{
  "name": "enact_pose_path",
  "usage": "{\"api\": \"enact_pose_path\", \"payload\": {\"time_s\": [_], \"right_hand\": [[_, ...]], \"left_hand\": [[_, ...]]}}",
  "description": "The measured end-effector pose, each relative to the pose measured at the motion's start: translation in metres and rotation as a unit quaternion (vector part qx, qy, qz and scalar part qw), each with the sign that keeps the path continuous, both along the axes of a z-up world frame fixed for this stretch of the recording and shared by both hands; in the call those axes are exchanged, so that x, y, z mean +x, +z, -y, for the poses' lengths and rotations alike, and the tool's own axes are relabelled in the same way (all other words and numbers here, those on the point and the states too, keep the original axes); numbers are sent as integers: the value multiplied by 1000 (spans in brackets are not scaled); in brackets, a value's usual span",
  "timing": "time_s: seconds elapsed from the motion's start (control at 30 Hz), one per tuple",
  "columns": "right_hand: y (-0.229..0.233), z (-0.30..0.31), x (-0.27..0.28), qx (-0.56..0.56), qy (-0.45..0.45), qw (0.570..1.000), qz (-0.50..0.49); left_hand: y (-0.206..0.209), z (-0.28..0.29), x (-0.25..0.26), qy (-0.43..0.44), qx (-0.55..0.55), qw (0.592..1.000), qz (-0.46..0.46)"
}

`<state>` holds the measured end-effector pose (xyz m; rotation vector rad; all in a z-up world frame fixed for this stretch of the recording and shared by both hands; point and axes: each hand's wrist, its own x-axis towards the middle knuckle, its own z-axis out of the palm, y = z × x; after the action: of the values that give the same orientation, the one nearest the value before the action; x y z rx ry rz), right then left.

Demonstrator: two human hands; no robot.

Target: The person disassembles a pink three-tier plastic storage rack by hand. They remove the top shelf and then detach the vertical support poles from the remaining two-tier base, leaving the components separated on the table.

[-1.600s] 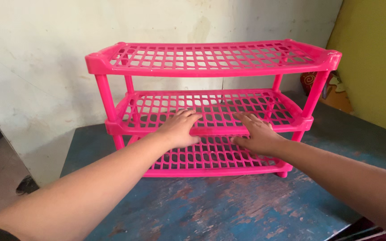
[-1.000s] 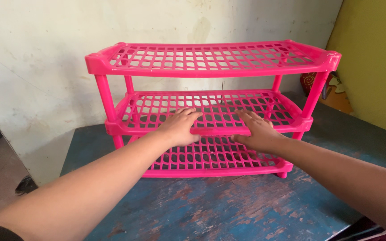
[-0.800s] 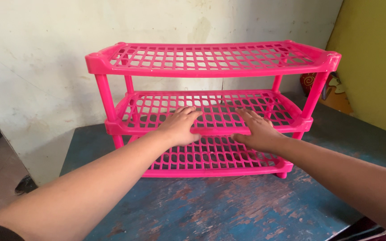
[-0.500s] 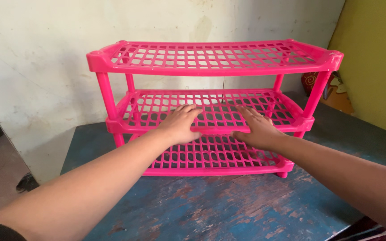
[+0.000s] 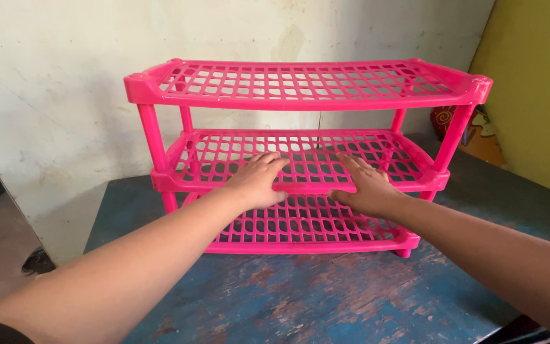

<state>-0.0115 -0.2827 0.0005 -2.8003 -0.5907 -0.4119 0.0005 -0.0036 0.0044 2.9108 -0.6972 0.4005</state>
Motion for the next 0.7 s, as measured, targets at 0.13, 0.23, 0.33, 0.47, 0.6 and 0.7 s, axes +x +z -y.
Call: {"api": "enact_pose_path", "payload": {"time_s": [0.13,0.23,0.33,0.47,0.6,0.7], "right_hand": [[0,0,-1,2,16,1000,9],[-1,0,-1,-9,9,1000,4],[-2,-1,0,-14,3,1000,1],[-5,0,3,-2,3,1000,1],[-4,0,7,17,15,1000,17],[-1,-1,7,-12,-32,999,6]], "left_hand": [[1,1,-1,3,3,1000,-4],[2,2,-2,7,1,1000,-9],[2,3,-2,5,0,1000,-8],[-1,3,1,-6,-9,1000,0],[-2,4,5,-3,-11,1000,-5],[-1,5,7,-34,-22,999,33]]}}
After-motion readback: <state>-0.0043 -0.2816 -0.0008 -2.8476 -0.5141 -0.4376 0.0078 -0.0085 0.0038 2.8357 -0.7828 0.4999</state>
